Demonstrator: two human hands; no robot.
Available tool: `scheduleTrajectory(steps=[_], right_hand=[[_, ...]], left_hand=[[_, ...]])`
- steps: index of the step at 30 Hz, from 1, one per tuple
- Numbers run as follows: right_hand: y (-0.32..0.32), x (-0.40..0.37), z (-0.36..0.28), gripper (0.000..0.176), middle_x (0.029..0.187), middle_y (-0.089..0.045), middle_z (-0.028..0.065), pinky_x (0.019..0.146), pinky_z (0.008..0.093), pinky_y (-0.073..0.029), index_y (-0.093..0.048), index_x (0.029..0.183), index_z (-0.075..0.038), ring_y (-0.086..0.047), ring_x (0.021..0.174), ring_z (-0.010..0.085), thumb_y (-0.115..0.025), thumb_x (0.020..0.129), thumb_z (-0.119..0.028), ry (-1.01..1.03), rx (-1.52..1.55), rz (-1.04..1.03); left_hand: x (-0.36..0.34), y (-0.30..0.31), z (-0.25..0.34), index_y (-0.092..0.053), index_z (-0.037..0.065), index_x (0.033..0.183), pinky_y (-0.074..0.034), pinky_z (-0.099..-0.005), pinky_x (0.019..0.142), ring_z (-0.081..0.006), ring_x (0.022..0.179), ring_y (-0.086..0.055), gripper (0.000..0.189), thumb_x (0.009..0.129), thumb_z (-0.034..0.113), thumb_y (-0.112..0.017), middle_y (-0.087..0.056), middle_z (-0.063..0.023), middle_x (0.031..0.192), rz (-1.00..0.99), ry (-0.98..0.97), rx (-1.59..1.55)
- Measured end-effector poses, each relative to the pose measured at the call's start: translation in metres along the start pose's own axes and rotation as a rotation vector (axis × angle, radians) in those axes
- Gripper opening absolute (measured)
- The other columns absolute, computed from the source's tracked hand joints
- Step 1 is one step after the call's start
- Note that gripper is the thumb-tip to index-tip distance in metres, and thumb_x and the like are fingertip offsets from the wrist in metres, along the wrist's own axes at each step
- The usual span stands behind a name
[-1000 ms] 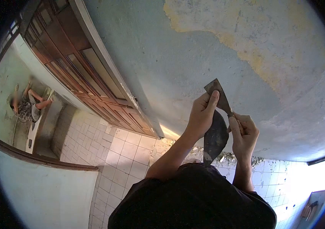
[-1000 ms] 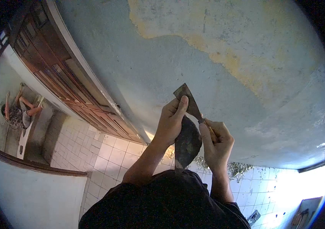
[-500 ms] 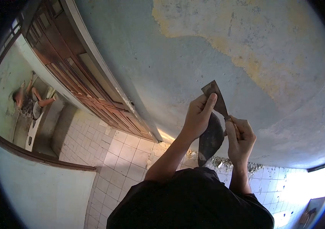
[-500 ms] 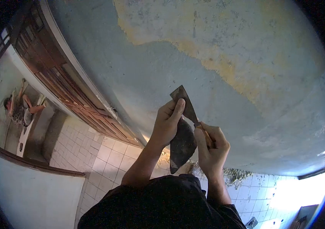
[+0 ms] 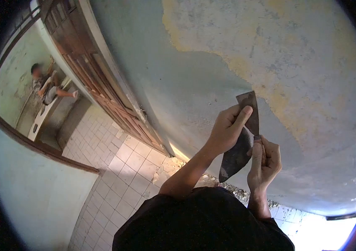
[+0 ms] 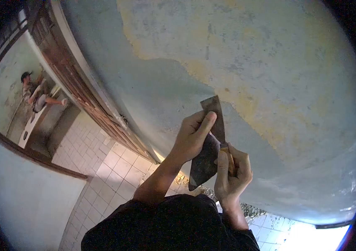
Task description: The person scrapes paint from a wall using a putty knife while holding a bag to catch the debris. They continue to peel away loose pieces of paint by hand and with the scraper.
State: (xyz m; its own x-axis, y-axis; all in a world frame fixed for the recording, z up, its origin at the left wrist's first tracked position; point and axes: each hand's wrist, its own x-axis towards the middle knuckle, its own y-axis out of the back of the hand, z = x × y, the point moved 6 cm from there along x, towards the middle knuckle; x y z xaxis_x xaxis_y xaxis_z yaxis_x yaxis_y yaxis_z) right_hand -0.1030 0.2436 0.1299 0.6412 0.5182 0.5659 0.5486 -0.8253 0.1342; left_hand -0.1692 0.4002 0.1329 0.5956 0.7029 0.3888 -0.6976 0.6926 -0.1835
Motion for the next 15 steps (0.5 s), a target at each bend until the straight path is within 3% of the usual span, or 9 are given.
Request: scheduleTrajectory(steps=[5, 7, 9, 13, 15], right_hand=[[0.002, 0.005, 0.004, 0.019, 0.087, -0.071, 0.0064, 0.062, 0.0214, -0.045, -0.066, 0.115, 0.007, -0.056, 0.069, 0.0047, -0.065, 0.102, -0.007, 0.046, -0.008, 0.028], [0.000, 0.004, 0.000, 0.019, 0.087, -0.071, 0.0058, 0.061, 0.0204, -0.042, -0.066, 0.115, 0.007, -0.052, 0.067, 0.0033, -0.063, 0.103, -0.008, 0.065, -0.056, 0.008], [0.003, 0.002, 0.001, 0.018, 0.087, -0.070, 0.0059, 0.060, 0.0193, -0.038, -0.066, 0.114, 0.006, -0.048, 0.066, 0.0015, -0.061, 0.104, -0.008, -0.118, 0.000, 0.046], [0.005, 0.006, -0.008, 0.018, 0.088, -0.070, 0.0057, 0.060, 0.0195, -0.038, -0.066, 0.114, 0.005, -0.047, 0.066, 0.0008, -0.059, 0.105, -0.009, -0.072, -0.077, 0.052], [0.004, 0.007, -0.010, 0.017, 0.088, -0.071, 0.0061, 0.060, 0.0197, -0.039, -0.066, 0.114, 0.005, -0.049, 0.067, 0.0017, -0.059, 0.105, -0.009, -0.096, -0.078, 0.051]], left_hand=[[0.006, 0.000, -0.007, -0.060, -0.001, 0.085, -0.037, -0.0287, 0.058, -0.0051, 0.069, -0.042, 0.043, 0.109, 0.034, -0.058, -0.050, 0.0035, 0.069, 0.011, 0.001, 0.067], [0.008, -0.001, -0.006, -0.063, -0.002, 0.086, -0.038, -0.0283, 0.056, -0.0051, 0.065, -0.050, 0.042, 0.109, 0.033, -0.058, -0.058, 0.0007, 0.068, 0.002, -0.068, 0.071], [0.008, -0.004, 0.000, -0.064, -0.001, 0.085, -0.040, -0.0276, 0.055, -0.0066, 0.065, -0.056, 0.041, 0.108, 0.032, -0.059, -0.063, -0.0018, 0.069, 0.013, -0.070, 0.041], [0.008, 0.001, -0.002, -0.063, 0.002, 0.081, -0.049, -0.0258, 0.056, -0.0117, 0.067, -0.071, 0.036, 0.103, 0.029, -0.068, -0.073, -0.0084, 0.074, 0.009, 0.022, 0.113], [0.006, 0.003, 0.003, -0.063, 0.002, 0.084, -0.049, -0.0247, 0.057, -0.0098, 0.068, -0.069, 0.032, 0.100, 0.028, -0.073, -0.071, -0.0060, 0.074, 0.107, -0.031, 0.130]])
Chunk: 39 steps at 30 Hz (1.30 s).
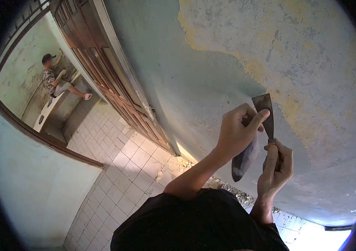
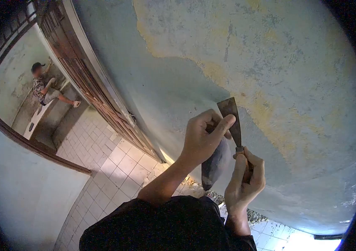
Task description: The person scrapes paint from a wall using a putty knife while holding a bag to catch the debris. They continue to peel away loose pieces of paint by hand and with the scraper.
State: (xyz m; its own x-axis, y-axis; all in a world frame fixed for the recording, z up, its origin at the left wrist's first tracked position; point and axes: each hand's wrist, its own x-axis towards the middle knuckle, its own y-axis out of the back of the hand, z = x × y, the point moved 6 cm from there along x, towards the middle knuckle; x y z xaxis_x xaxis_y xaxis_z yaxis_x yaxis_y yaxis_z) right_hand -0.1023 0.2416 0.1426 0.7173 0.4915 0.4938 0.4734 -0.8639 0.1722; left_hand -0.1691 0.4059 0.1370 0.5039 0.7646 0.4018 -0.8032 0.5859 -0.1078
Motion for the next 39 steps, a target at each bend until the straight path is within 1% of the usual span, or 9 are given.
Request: scheduleTrajectory(steps=[4, 7, 12, 20, 26, 29, 33, 35, 39], right_hand=[[-0.002, -0.002, -0.003, 0.016, 0.088, -0.070, 0.0068, 0.059, 0.0204, -0.039, -0.065, 0.113, 0.005, -0.050, 0.066, 0.0029, -0.059, 0.105, -0.007, 0.046, 0.003, 0.031], [-0.006, -0.002, -0.011, 0.013, 0.082, -0.070, 0.0060, 0.058, 0.0209, -0.041, -0.065, 0.111, 0.003, -0.052, 0.065, 0.0040, -0.062, 0.103, -0.006, 0.072, -0.037, 0.027], [0.012, -0.005, -0.020, 0.012, 0.071, -0.066, 0.0037, 0.054, 0.0213, -0.037, -0.069, 0.106, 0.004, -0.050, 0.061, 0.0027, -0.069, 0.098, -0.005, 0.148, -0.080, 0.115], [0.043, -0.007, -0.046, 0.007, 0.061, -0.061, 0.0001, 0.049, 0.0207, -0.031, -0.075, 0.094, 0.006, -0.048, 0.056, -0.0002, -0.077, 0.090, 0.000, 0.237, -0.273, 0.179], [0.050, -0.002, -0.041, 0.006, 0.064, -0.067, 0.0042, 0.049, 0.0198, -0.034, -0.076, 0.093, 0.006, -0.052, 0.057, 0.0004, -0.077, 0.090, 0.001, 0.227, -0.287, 0.171], [0.049, 0.000, -0.038, 0.007, 0.064, -0.067, 0.0049, 0.049, 0.0202, -0.035, -0.076, 0.093, 0.006, -0.054, 0.057, 0.0011, -0.078, 0.089, 0.002, 0.195, -0.291, 0.149], [0.045, 0.003, -0.040, 0.006, 0.066, -0.068, 0.0064, 0.048, 0.0210, -0.036, -0.076, 0.093, 0.006, -0.055, 0.057, 0.0018, -0.078, 0.089, 0.002, 0.241, -0.269, 0.131], [0.049, 0.003, -0.042, 0.006, 0.068, -0.069, 0.0073, 0.048, 0.0205, -0.037, -0.076, 0.094, 0.006, -0.055, 0.057, 0.0016, -0.077, 0.089, 0.004, 0.269, -0.301, 0.128], [0.037, 0.008, -0.044, 0.007, 0.067, -0.068, 0.0071, 0.048, 0.0190, -0.036, -0.075, 0.096, 0.006, -0.056, 0.058, 0.0008, -0.076, 0.089, 0.005, 0.272, -0.249, 0.067]], left_hand=[[-0.011, 0.008, 0.017, -0.061, 0.003, 0.090, -0.049, -0.0225, 0.059, -0.0066, 0.069, -0.066, 0.032, 0.090, 0.023, -0.086, -0.069, -0.0052, 0.075, 0.277, -0.202, 0.167], [-0.015, 0.007, 0.016, -0.060, 0.003, 0.095, -0.048, -0.0221, 0.059, -0.0063, 0.067, -0.064, 0.034, 0.088, 0.022, -0.087, -0.070, -0.0057, 0.075, 0.334, -0.152, 0.116], [-0.015, -0.003, 0.019, -0.060, 0.005, 0.097, -0.043, -0.0203, 0.058, -0.0053, 0.064, -0.060, 0.034, 0.090, 0.026, -0.086, -0.069, -0.0052, 0.075, 0.274, -0.008, 0.041], [-0.024, -0.030, -0.005, -0.066, 0.005, 0.096, -0.042, -0.0210, 0.056, -0.0063, 0.067, -0.063, 0.034, 0.098, 0.037, -0.077, -0.075, -0.0100, 0.081, -0.055, 0.433, -0.447], [-0.022, -0.047, -0.015, -0.072, 0.002, 0.084, -0.045, -0.0229, 0.064, -0.0054, 0.069, -0.059, 0.042, 0.104, 0.039, -0.068, -0.073, -0.0059, 0.082, -0.137, 0.399, -0.487], [-0.017, -0.047, -0.024, -0.071, 0.002, 0.091, -0.050, -0.0253, 0.055, -0.0082, 0.062, -0.063, 0.040, 0.106, 0.037, -0.063, -0.073, -0.0066, 0.082, -0.104, 0.238, -0.391], [-0.018, -0.043, -0.022, -0.072, 0.001, 0.092, -0.050, -0.0255, 0.058, -0.0079, 0.065, -0.064, 0.039, 0.108, 0.036, -0.061, -0.072, -0.0057, 0.083, -0.095, 0.303, -0.411], [-0.018, -0.047, -0.027, -0.071, 0.001, 0.082, -0.042, -0.0230, 0.061, -0.0037, 0.065, -0.053, 0.041, 0.106, 0.034, -0.065, -0.068, -0.0003, 0.072, -0.079, 0.266, -0.414], [-0.015, -0.036, -0.015, -0.070, 0.002, 0.080, -0.041, -0.0230, 0.059, -0.0034, 0.063, -0.052, 0.041, 0.106, 0.034, -0.066, -0.066, 0.0009, 0.071, 0.042, 0.299, -0.436]])
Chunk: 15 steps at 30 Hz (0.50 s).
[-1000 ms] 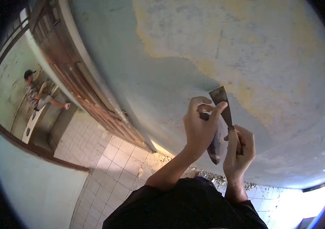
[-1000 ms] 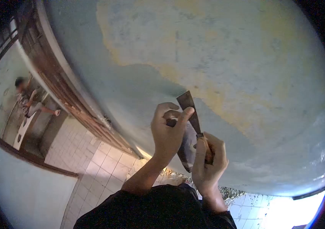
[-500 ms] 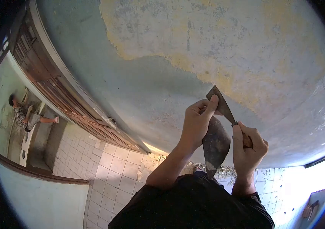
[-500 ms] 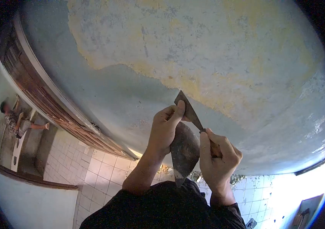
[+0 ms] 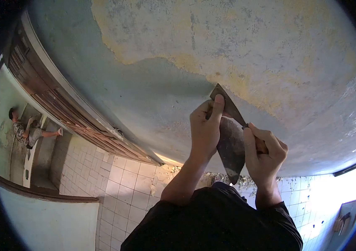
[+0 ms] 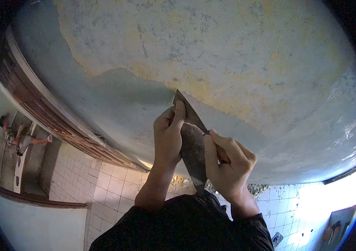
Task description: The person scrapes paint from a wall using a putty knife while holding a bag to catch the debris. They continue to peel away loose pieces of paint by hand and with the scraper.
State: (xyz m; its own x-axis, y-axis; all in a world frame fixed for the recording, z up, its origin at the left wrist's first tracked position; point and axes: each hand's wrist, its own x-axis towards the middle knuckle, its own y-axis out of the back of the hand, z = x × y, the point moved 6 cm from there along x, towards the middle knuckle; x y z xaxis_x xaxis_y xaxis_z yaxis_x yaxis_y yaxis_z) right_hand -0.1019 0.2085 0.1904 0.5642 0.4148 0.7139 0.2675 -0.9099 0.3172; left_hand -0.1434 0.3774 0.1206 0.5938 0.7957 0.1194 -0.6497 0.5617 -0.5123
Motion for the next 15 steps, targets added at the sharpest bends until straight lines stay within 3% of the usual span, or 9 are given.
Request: scheduleTrajectory(steps=[5, 9, 11, 15], right_hand=[[-0.015, 0.008, -0.007, 0.008, 0.067, -0.067, 0.0069, 0.046, 0.0189, -0.035, -0.075, 0.097, 0.006, -0.056, 0.057, 0.0002, -0.076, 0.089, 0.006, 0.064, 0.037, 0.009], [-0.015, 0.007, -0.015, 0.008, 0.067, -0.068, 0.0073, 0.046, 0.0193, -0.035, -0.074, 0.097, 0.007, -0.056, 0.057, 0.0006, -0.076, 0.089, 0.006, 0.097, 0.022, -0.004], [-0.013, 0.004, -0.007, 0.008, 0.067, -0.068, 0.0075, 0.046, 0.0195, -0.035, -0.074, 0.097, 0.007, -0.056, 0.057, 0.0010, -0.076, 0.089, 0.005, 0.086, 0.008, 0.022], [-0.021, 0.008, -0.015, 0.007, 0.065, -0.068, 0.0079, 0.046, 0.0196, -0.035, -0.074, 0.096, 0.007, -0.056, 0.056, 0.0016, -0.076, 0.089, 0.005, 0.030, 0.056, -0.018]], left_hand=[[0.005, 0.010, 0.016, -0.069, 0.002, 0.081, -0.042, -0.0222, 0.058, -0.0040, 0.062, -0.054, 0.040, 0.106, 0.033, -0.065, -0.067, -0.0003, 0.071, 0.031, -0.081, 0.006], [0.005, 0.007, 0.020, -0.067, 0.002, 0.079, -0.042, -0.0207, 0.057, -0.0045, 0.061, -0.055, 0.041, 0.107, 0.033, -0.064, -0.067, -0.0011, 0.071, 0.014, -0.034, -0.058], [0.008, 0.007, 0.017, -0.065, 0.003, 0.077, -0.043, -0.0211, 0.056, -0.0054, 0.060, -0.057, 0.042, 0.107, 0.033, -0.064, -0.066, -0.0012, 0.070, -0.008, -0.140, 0.063], [0.006, 0.016, 0.024, -0.067, 0.002, 0.078, -0.044, -0.0232, 0.058, -0.0060, 0.060, -0.057, 0.042, 0.106, 0.034, -0.065, -0.066, -0.0011, 0.070, 0.056, -0.061, -0.004]])
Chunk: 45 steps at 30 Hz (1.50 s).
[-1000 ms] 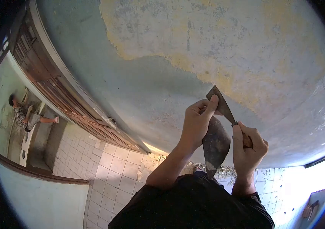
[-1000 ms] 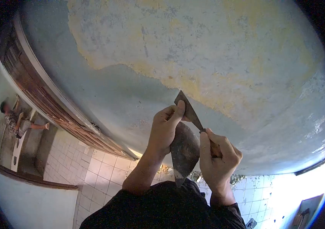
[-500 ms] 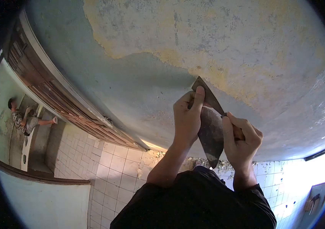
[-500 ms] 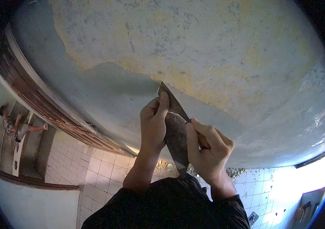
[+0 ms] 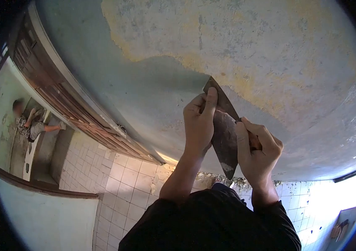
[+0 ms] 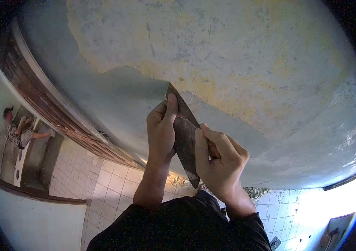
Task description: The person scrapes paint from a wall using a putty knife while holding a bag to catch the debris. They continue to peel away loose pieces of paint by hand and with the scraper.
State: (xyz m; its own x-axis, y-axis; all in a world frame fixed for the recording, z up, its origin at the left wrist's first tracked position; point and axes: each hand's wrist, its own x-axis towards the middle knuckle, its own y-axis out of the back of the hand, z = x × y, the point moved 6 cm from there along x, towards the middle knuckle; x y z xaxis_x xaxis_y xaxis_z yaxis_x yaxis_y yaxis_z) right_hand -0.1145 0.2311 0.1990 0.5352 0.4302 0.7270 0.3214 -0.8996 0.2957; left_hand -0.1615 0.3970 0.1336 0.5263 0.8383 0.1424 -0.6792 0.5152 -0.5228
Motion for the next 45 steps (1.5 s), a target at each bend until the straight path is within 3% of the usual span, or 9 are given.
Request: scheduleTrajectory(steps=[5, 9, 14, 29, 33, 35, 42, 45], right_hand=[[0.007, -0.009, 0.008, 0.006, 0.064, -0.066, 0.0062, 0.046, 0.0200, -0.035, -0.075, 0.095, 0.006, -0.054, 0.055, 0.0012, -0.076, 0.089, 0.005, 0.008, -0.064, 0.077], [0.011, -0.011, 0.002, 0.007, 0.064, -0.066, 0.0058, 0.046, 0.0202, -0.035, -0.075, 0.096, 0.006, -0.055, 0.056, 0.0011, -0.077, 0.089, 0.004, 0.019, -0.067, 0.063], [0.018, -0.014, 0.015, 0.008, 0.065, -0.066, 0.0071, 0.046, 0.0203, -0.037, -0.075, 0.097, 0.006, -0.056, 0.056, 0.0017, -0.077, 0.089, 0.004, 0.013, -0.067, 0.056], [0.004, -0.012, 0.007, 0.005, 0.065, -0.067, 0.0075, 0.046, 0.0206, -0.036, -0.074, 0.094, 0.006, -0.055, 0.055, 0.0013, -0.076, 0.090, 0.003, 0.021, -0.073, 0.080], [0.008, -0.011, 0.001, 0.006, 0.065, -0.067, 0.0080, 0.047, 0.0206, -0.035, -0.075, 0.095, 0.005, -0.055, 0.056, 0.0016, -0.076, 0.090, 0.003, 0.039, -0.105, 0.065], [0.008, -0.015, 0.011, 0.007, 0.065, -0.066, 0.0085, 0.047, 0.0210, -0.036, -0.075, 0.096, 0.005, -0.055, 0.056, 0.0023, -0.076, 0.090, 0.003, -0.017, -0.085, 0.035], [-0.002, -0.013, 0.009, 0.008, 0.065, -0.066, 0.0087, 0.048, 0.0211, -0.038, -0.075, 0.097, 0.005, -0.055, 0.056, 0.0026, -0.076, 0.089, 0.003, 0.025, -0.065, 0.072], [-0.007, -0.013, 0.015, 0.008, 0.066, -0.067, 0.0099, 0.048, 0.0208, -0.039, -0.075, 0.097, 0.006, -0.058, 0.057, 0.0036, -0.075, 0.089, 0.004, -0.012, -0.083, 0.046]], left_hand=[[0.000, -0.006, -0.008, -0.069, 0.001, 0.080, -0.044, -0.0236, 0.058, -0.0054, 0.060, -0.056, 0.042, 0.106, 0.033, -0.065, -0.066, -0.0016, 0.070, -0.052, -0.087, 0.131], [-0.007, -0.014, -0.005, -0.068, 0.001, 0.079, -0.044, -0.0233, 0.058, -0.0051, 0.060, -0.056, 0.042, 0.107, 0.033, -0.064, -0.066, -0.0015, 0.069, -0.106, 0.044, 0.011], [-0.009, -0.018, -0.012, -0.067, 0.002, 0.079, -0.045, -0.0232, 0.058, -0.0056, 0.062, -0.058, 0.043, 0.107, 0.034, -0.064, -0.065, -0.0008, 0.068, -0.054, -0.095, 0.144], [-0.001, -0.008, 0.001, -0.067, 0.003, 0.076, -0.041, -0.0233, 0.056, -0.0042, 0.059, -0.054, 0.042, 0.106, 0.033, -0.065, -0.064, 0.0003, 0.066, -0.032, -0.136, 0.164], [-0.006, -0.008, -0.005, -0.069, 0.003, 0.085, -0.043, -0.0234, 0.057, -0.0046, 0.062, -0.055, 0.040, 0.108, 0.034, -0.061, -0.066, 0.0000, 0.074, -0.071, -0.002, 0.100], [-0.006, -0.007, -0.007, -0.068, 0.003, 0.083, -0.043, -0.0233, 0.056, -0.0041, 0.061, -0.054, 0.040, 0.108, 0.033, -0.061, -0.065, 0.0011, 0.073, -0.092, -0.095, 0.162], [0.003, 0.000, -0.009, -0.067, 0.004, 0.084, -0.042, -0.0221, 0.055, -0.0029, 0.061, -0.052, 0.039, 0.108, 0.034, -0.061, -0.062, 0.0031, 0.070, -0.034, -0.116, 0.142], [0.003, 0.001, -0.010, -0.062, 0.005, 0.077, -0.035, -0.0239, 0.054, -0.0020, 0.062, -0.043, 0.040, 0.106, 0.031, -0.065, -0.053, 0.0063, 0.066, -0.005, -0.119, 0.138]])
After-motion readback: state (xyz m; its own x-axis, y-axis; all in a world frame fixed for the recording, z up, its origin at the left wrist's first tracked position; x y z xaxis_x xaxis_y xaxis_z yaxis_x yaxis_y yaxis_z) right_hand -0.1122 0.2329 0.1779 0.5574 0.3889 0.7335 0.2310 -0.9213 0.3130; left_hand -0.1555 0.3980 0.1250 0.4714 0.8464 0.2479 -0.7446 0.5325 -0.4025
